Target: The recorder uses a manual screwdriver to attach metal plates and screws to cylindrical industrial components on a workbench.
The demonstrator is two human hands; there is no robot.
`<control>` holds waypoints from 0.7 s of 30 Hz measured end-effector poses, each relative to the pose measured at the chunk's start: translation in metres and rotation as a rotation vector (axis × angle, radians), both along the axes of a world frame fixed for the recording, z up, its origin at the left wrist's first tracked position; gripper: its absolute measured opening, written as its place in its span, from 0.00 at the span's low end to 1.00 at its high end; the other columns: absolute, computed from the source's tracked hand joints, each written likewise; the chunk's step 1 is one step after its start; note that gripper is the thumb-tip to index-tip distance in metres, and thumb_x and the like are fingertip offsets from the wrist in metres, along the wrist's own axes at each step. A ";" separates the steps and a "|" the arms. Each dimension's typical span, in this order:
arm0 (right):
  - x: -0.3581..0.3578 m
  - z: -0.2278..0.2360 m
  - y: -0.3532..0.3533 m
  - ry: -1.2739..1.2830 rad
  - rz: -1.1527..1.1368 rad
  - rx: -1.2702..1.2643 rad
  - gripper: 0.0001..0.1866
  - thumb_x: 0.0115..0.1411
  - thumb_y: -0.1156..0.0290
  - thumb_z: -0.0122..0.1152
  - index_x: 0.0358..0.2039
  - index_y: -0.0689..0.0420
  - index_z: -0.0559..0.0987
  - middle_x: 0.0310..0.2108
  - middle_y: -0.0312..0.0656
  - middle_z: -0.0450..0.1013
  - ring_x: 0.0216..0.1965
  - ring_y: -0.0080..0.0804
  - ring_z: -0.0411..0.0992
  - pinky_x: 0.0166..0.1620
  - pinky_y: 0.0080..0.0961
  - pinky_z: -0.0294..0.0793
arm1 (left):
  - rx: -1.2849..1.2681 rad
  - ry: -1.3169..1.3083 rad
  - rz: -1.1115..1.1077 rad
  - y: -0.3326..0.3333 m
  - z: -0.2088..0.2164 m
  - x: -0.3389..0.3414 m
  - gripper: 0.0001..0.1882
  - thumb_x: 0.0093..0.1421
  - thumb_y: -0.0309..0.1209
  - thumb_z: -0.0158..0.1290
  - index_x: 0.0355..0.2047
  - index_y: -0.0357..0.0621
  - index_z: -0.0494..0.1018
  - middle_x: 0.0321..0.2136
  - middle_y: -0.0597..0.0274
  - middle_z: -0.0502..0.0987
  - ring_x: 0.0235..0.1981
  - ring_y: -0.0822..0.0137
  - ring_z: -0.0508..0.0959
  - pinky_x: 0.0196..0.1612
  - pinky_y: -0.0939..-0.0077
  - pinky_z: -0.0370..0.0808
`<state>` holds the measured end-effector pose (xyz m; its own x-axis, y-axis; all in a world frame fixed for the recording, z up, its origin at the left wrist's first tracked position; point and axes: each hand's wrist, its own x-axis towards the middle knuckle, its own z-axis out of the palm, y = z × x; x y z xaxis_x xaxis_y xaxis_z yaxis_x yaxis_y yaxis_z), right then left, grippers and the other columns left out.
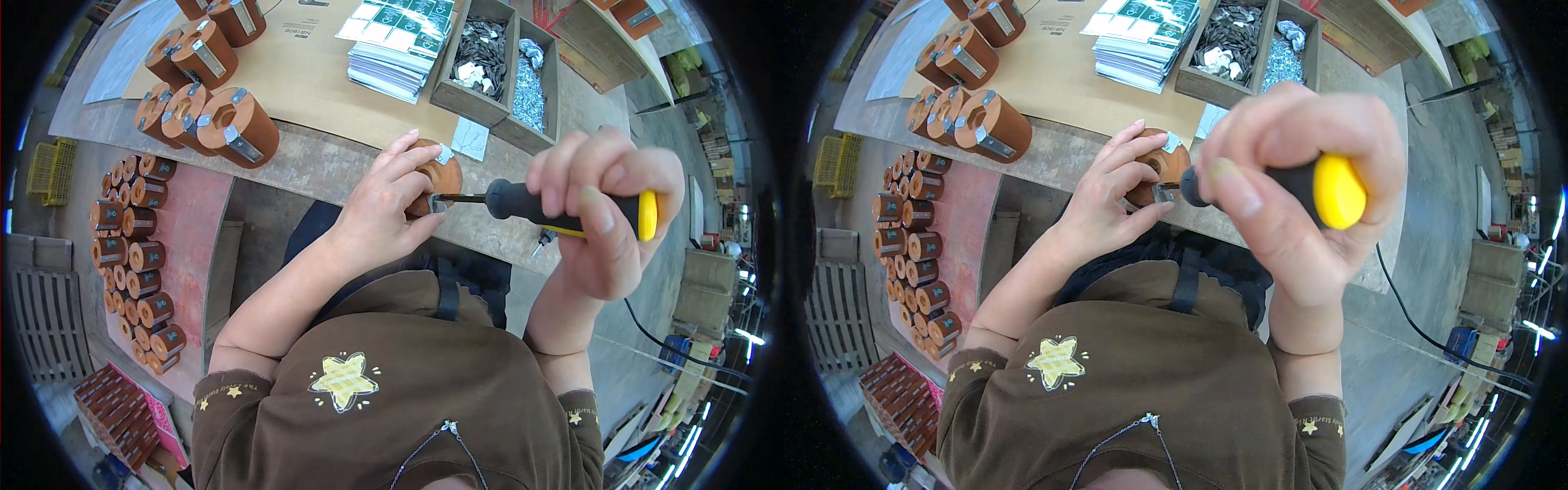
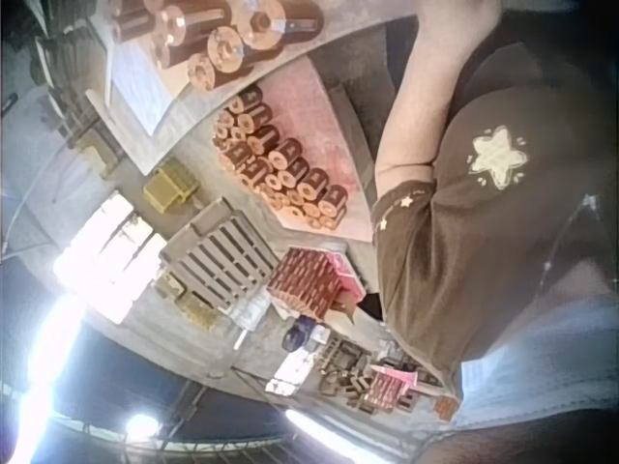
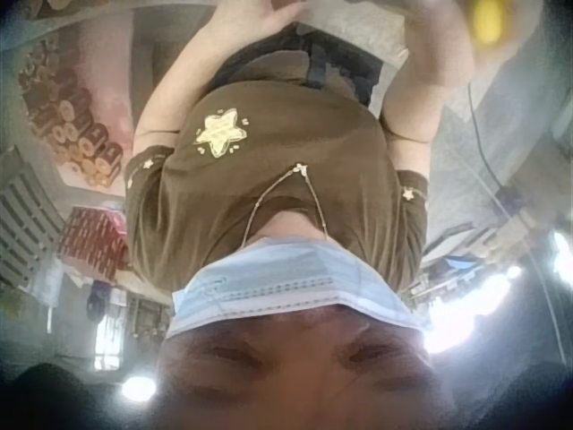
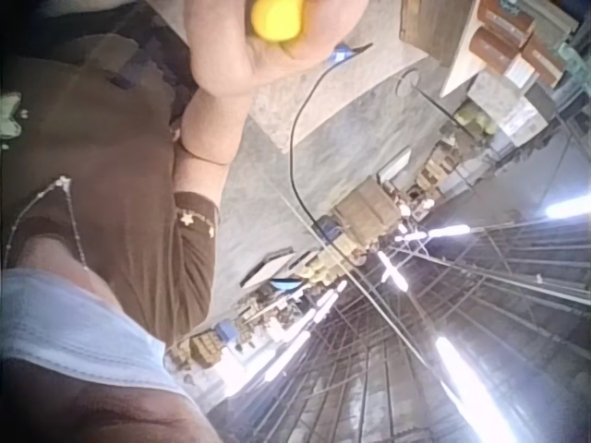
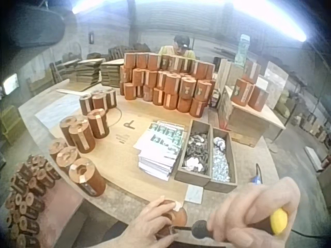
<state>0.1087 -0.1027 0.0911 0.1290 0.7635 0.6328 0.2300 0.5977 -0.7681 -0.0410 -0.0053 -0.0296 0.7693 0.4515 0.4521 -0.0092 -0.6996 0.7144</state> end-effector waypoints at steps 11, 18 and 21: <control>-0.026 0.001 0.012 0.017 -0.117 -0.070 0.11 0.59 0.67 0.52 0.30 0.55 0.59 0.17 0.35 0.61 0.19 0.25 0.61 0.25 0.24 0.64 | 0.008 0.054 -0.030 0.002 -0.003 0.000 0.14 0.38 0.23 0.62 0.24 0.36 0.68 0.49 0.49 0.67 0.57 0.42 0.60 0.56 0.58 0.63; 0.001 -0.006 0.033 0.116 0.156 -0.073 0.15 0.50 0.70 0.60 0.29 0.56 0.61 0.21 0.37 0.64 0.22 0.24 0.63 0.30 0.22 0.70 | -0.003 0.036 -0.005 0.002 -0.001 0.004 0.14 0.38 0.23 0.62 0.24 0.37 0.68 0.49 0.49 0.67 0.58 0.43 0.60 0.56 0.59 0.63; -0.025 0.005 0.027 0.084 -0.141 -0.087 0.15 0.49 0.73 0.61 0.31 0.58 0.64 0.25 0.40 0.66 0.27 0.25 0.66 0.35 0.25 0.73 | -0.054 0.063 0.017 0.000 0.000 0.000 0.14 0.40 0.24 0.62 0.25 0.37 0.68 0.50 0.50 0.67 0.58 0.44 0.59 0.57 0.60 0.62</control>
